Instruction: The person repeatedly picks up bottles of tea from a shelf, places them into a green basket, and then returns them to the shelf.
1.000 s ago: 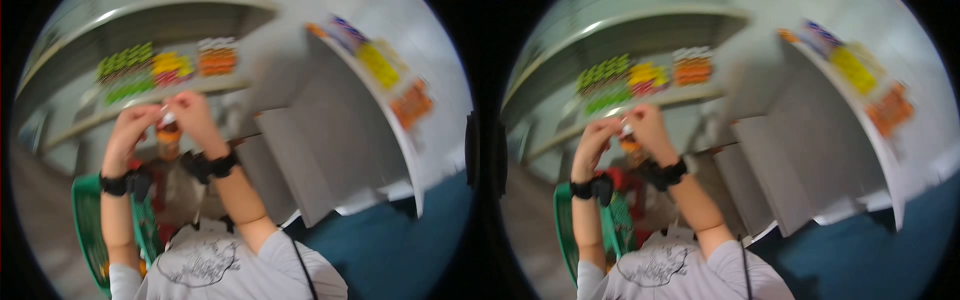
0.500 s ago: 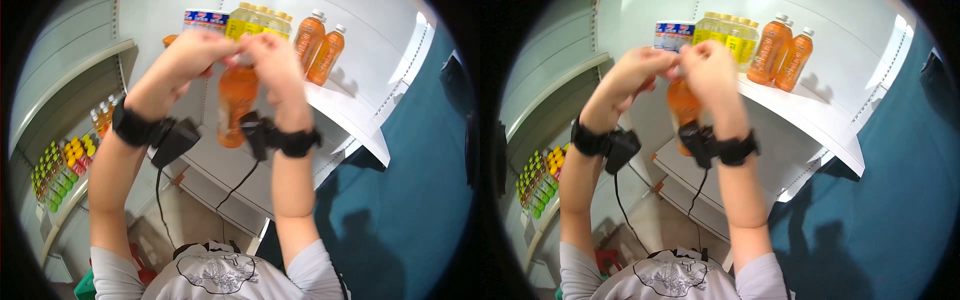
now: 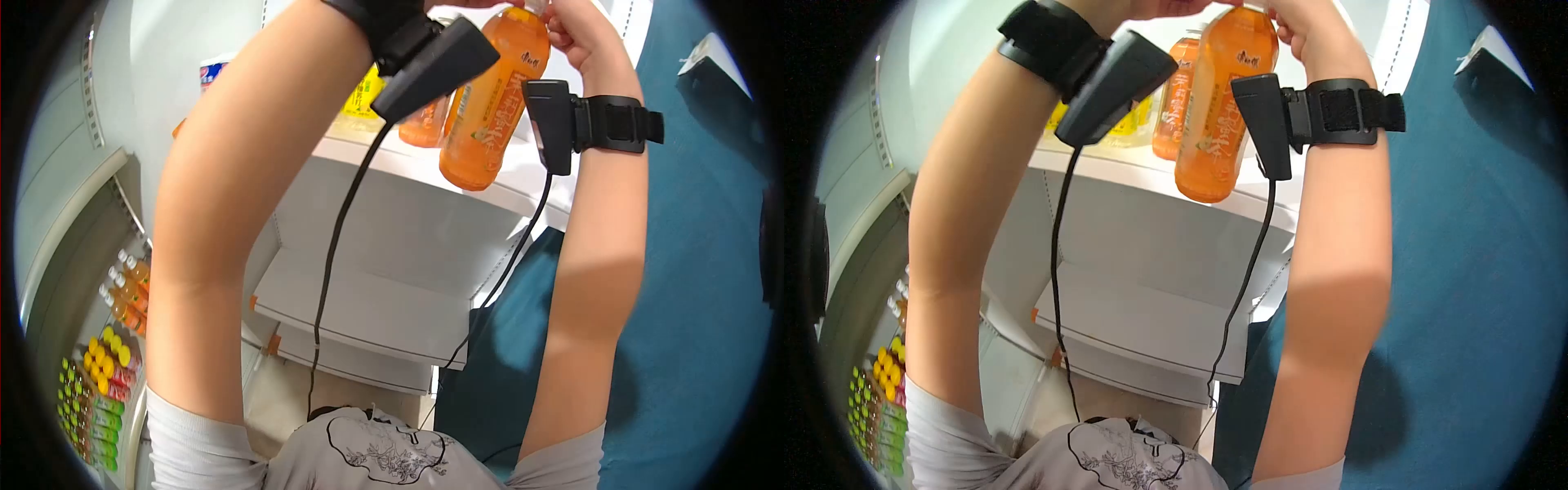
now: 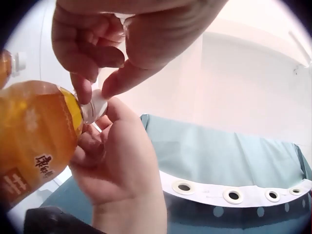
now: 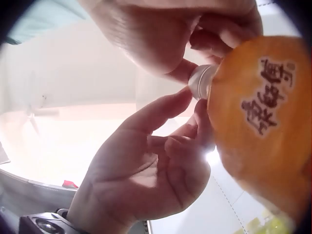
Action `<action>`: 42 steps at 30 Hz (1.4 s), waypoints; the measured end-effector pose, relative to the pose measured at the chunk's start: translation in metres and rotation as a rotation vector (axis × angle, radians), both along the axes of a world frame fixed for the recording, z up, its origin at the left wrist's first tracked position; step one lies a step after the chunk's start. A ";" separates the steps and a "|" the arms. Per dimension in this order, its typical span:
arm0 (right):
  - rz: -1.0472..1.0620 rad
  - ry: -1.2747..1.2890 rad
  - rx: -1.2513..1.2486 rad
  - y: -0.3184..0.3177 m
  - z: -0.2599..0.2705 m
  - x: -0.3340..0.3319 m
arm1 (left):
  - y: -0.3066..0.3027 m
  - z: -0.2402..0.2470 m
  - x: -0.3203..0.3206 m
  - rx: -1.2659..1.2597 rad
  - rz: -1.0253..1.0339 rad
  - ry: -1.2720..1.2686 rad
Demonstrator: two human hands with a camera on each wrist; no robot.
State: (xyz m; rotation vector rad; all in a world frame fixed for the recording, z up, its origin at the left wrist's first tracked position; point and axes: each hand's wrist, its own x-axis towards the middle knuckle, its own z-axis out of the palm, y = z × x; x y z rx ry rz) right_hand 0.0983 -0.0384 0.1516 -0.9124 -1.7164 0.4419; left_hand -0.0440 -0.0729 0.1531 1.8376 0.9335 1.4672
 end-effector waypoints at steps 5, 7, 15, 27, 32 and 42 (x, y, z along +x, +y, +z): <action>-0.074 -0.017 0.014 0.021 -0.017 -0.011 | 0.016 -0.012 0.005 -0.101 0.073 0.003; -0.157 -0.057 -0.033 0.036 -0.027 0.002 | 0.041 -0.021 0.021 -0.144 0.065 -0.018; -0.374 -0.017 0.190 0.054 -0.043 0.002 | 0.076 -0.041 0.022 -0.036 0.081 0.003; -0.411 0.159 0.158 0.067 -0.124 0.013 | 0.070 -0.143 0.022 0.625 0.607 0.294; -0.279 0.221 -0.058 0.038 -0.160 0.010 | 0.061 -0.172 0.017 0.435 0.549 0.225; -0.343 -0.028 -0.030 0.030 -0.180 0.007 | 0.058 -0.190 0.023 0.326 0.579 0.243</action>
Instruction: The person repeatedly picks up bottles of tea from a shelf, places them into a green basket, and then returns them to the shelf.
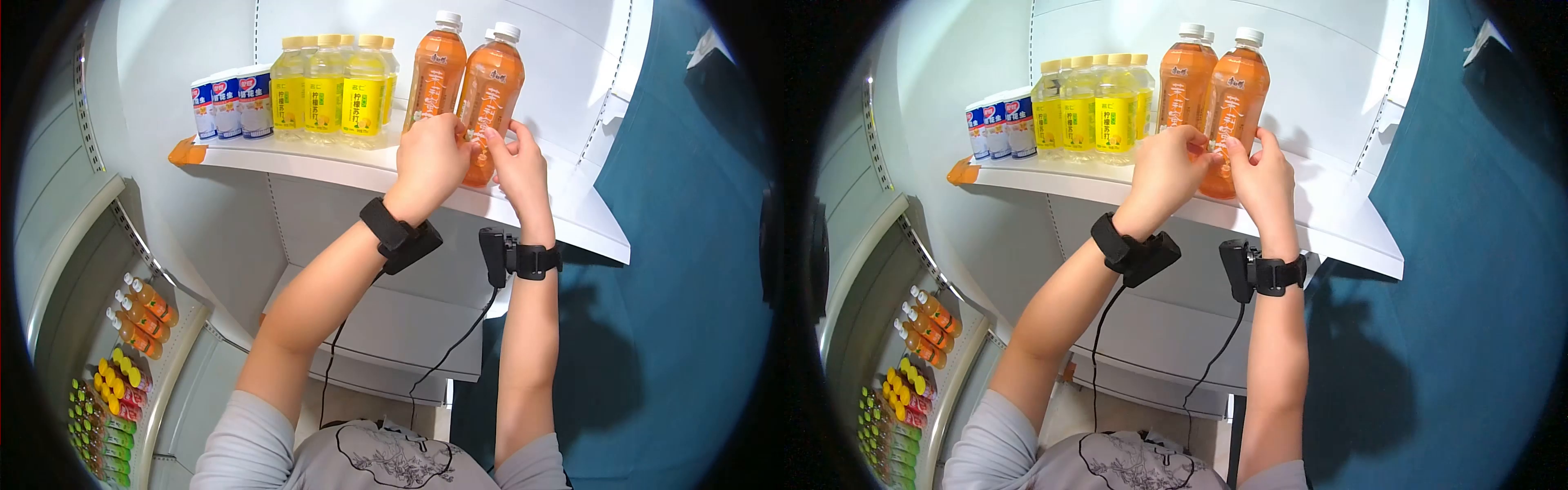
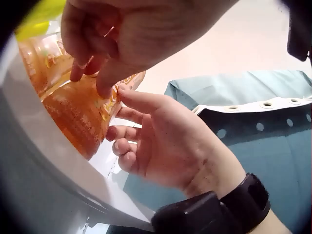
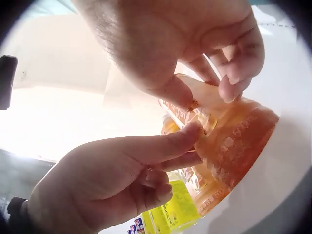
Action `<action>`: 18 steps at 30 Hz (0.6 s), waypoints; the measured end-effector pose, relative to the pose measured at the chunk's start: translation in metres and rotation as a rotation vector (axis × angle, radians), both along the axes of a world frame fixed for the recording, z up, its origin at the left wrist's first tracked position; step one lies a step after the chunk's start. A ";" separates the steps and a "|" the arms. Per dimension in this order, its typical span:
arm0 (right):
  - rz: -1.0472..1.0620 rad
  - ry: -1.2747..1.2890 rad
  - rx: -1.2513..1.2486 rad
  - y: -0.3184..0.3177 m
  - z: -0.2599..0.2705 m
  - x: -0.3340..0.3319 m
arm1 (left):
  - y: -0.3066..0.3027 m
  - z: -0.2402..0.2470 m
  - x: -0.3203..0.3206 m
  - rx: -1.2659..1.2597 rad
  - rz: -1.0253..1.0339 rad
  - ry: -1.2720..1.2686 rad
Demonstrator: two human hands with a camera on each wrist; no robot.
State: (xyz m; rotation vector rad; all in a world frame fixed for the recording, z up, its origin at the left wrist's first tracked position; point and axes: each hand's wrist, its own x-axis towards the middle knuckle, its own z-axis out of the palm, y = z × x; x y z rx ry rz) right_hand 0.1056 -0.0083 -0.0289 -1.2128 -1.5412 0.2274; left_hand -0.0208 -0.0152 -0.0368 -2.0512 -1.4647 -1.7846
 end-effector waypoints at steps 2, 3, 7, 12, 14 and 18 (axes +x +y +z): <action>-0.009 -0.005 -0.016 0.003 0.000 0.000 | 0.001 0.001 0.002 0.028 0.015 0.000; -0.020 -0.009 -0.033 0.005 0.000 0.000 | 0.000 0.003 0.002 0.023 0.038 0.033; 0.011 -0.015 -0.017 0.019 -0.002 0.003 | 0.011 0.000 0.004 0.035 0.086 0.091; 0.088 0.029 -0.140 0.014 0.006 0.001 | 0.016 -0.003 0.004 0.011 0.094 0.082; 0.087 0.025 -0.145 0.015 0.005 0.001 | 0.017 -0.003 0.004 0.010 0.096 0.072; 0.100 0.029 -0.155 0.016 0.005 0.001 | 0.020 -0.003 0.003 0.004 0.096 0.077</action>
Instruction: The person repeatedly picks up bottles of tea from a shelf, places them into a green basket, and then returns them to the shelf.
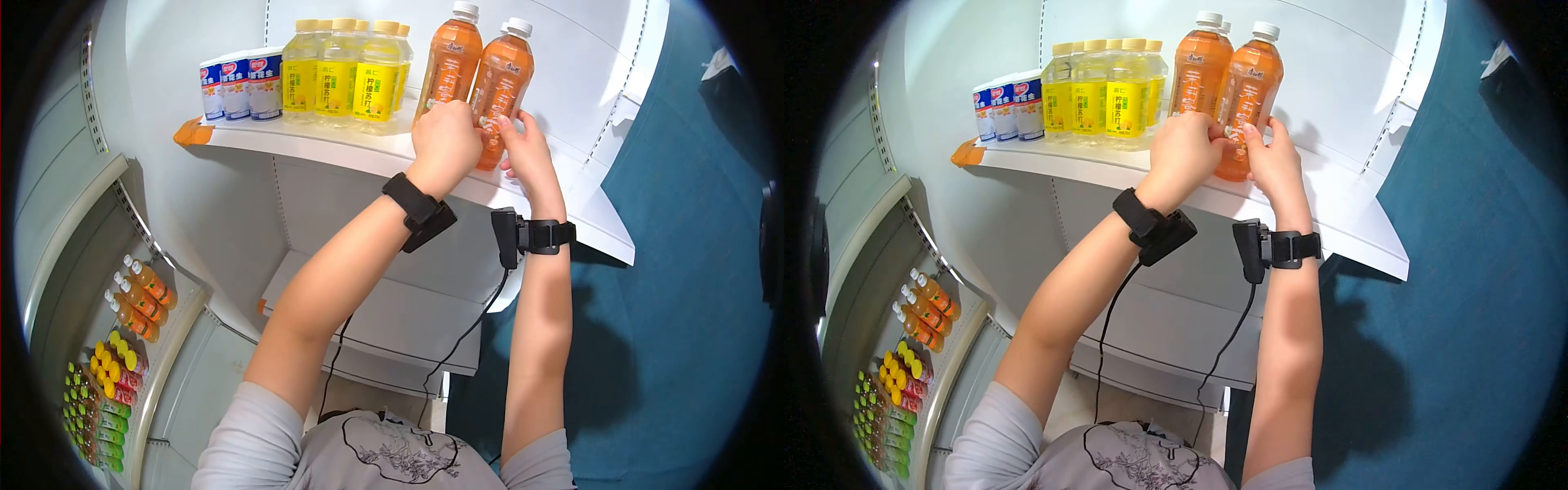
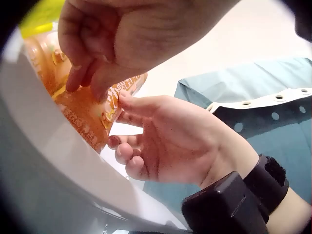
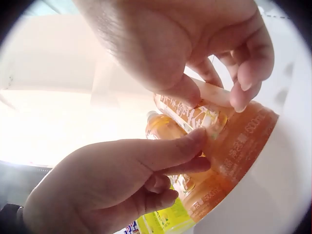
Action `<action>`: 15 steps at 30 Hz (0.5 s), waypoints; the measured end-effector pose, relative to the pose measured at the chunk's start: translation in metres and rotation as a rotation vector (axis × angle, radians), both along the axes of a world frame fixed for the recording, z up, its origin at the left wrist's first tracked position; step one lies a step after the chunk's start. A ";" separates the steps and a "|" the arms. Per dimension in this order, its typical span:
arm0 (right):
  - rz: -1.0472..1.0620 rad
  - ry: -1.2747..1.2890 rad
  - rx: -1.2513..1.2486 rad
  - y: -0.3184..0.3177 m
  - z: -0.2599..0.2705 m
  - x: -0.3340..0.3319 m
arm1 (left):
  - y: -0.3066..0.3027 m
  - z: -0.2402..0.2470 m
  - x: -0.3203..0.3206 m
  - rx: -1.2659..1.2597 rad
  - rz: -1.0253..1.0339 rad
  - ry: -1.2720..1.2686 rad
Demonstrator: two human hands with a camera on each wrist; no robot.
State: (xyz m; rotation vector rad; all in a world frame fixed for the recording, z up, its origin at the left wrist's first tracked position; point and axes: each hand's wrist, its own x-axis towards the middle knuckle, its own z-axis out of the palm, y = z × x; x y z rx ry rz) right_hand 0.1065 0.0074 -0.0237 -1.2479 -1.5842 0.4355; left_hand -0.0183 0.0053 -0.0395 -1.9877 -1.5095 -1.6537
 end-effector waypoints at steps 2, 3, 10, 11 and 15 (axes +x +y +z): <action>-0.004 0.004 -0.006 0.001 -0.001 -0.001 | 0.001 0.001 0.000 -0.009 -0.001 -0.011; -0.015 0.008 -0.011 0.001 -0.001 -0.001 | 0.000 0.001 0.001 -0.022 0.005 -0.011; 0.082 0.474 0.013 -0.012 -0.010 0.025 | -0.020 0.004 -0.019 -0.127 -0.175 -0.146; 0.105 0.625 0.057 -0.022 -0.015 0.032 | -0.020 -0.007 -0.027 -0.117 -0.277 -0.285; 0.177 0.914 0.129 -0.080 -0.057 0.053 | -0.087 -0.049 -0.065 -0.282 -0.413 -0.699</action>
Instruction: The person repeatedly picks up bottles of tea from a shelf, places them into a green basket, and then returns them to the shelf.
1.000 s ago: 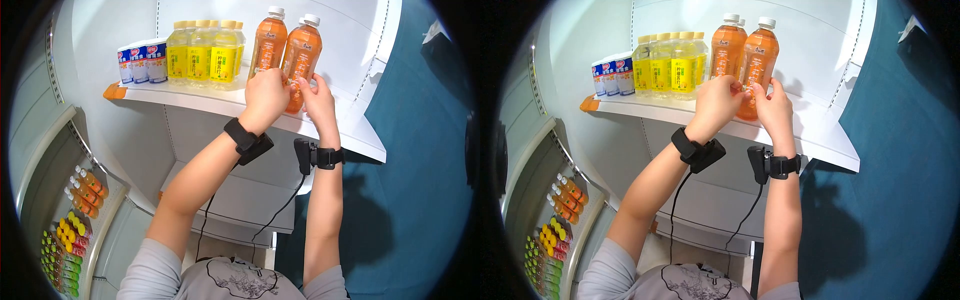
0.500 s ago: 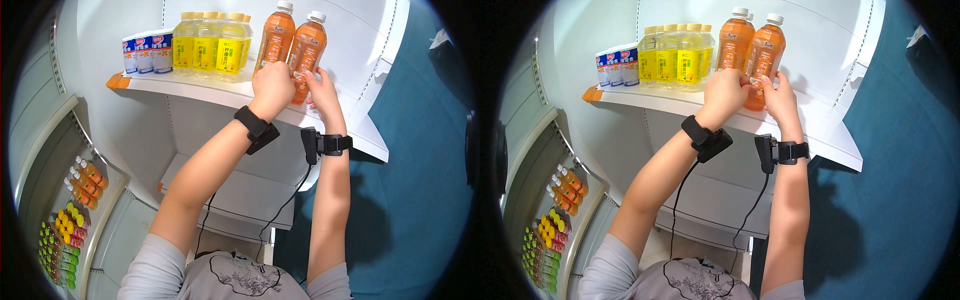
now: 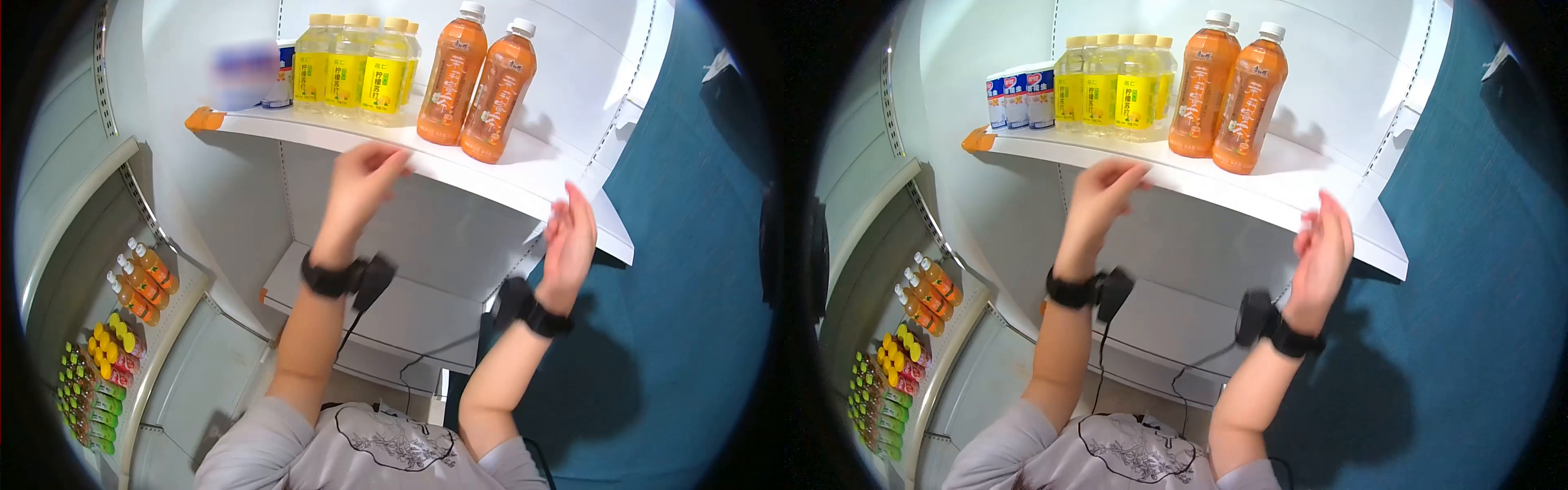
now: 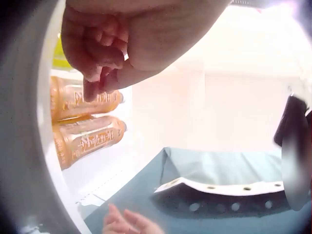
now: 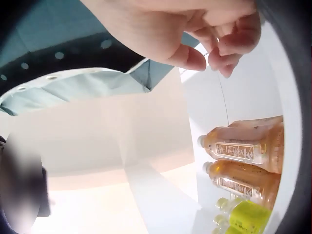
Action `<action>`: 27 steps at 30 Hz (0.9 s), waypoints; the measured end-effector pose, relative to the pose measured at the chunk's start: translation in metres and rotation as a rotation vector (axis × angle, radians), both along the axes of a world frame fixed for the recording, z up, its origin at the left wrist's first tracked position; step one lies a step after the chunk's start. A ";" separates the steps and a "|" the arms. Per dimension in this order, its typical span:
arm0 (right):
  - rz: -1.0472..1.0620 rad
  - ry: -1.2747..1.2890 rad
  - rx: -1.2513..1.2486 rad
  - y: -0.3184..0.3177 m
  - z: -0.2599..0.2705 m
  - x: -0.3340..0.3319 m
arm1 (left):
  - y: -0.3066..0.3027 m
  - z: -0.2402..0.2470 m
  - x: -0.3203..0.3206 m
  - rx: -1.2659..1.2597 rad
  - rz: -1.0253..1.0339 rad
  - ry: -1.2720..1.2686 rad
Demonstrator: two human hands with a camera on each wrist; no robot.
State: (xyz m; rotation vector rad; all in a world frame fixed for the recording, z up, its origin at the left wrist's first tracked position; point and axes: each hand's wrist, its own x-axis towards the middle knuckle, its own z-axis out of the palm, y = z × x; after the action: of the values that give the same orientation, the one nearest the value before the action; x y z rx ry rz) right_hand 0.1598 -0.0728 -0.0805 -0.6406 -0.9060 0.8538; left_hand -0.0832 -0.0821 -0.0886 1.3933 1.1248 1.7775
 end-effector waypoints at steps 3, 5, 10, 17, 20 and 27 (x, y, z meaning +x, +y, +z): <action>-0.048 0.069 -0.042 -0.022 -0.035 0.014 | -0.015 -0.055 -0.027 -0.112 0.121 -0.177; -0.035 0.090 -0.072 -0.018 -0.051 0.019 | -0.012 -0.083 -0.037 -0.181 0.170 -0.208; 0.096 0.202 -0.233 0.000 -0.083 0.020 | -0.024 -0.099 -0.034 -0.263 0.226 -0.232; 0.260 0.168 -0.310 0.002 -0.097 0.007 | -0.052 -0.106 -0.027 -0.253 0.325 -0.267; 0.346 0.142 -0.349 0.006 -0.106 -0.001 | -0.071 -0.118 -0.025 -0.269 0.391 -0.300; 0.638 0.036 -0.492 0.010 -0.145 -0.062 | -0.140 -0.151 -0.042 -0.355 0.613 -0.380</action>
State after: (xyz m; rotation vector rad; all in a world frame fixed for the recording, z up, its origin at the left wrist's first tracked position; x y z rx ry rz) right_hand 0.0982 -0.0629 -0.2253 -0.7620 -0.8818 1.6889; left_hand -0.1256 -0.2221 -0.2398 0.4923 1.6551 1.9944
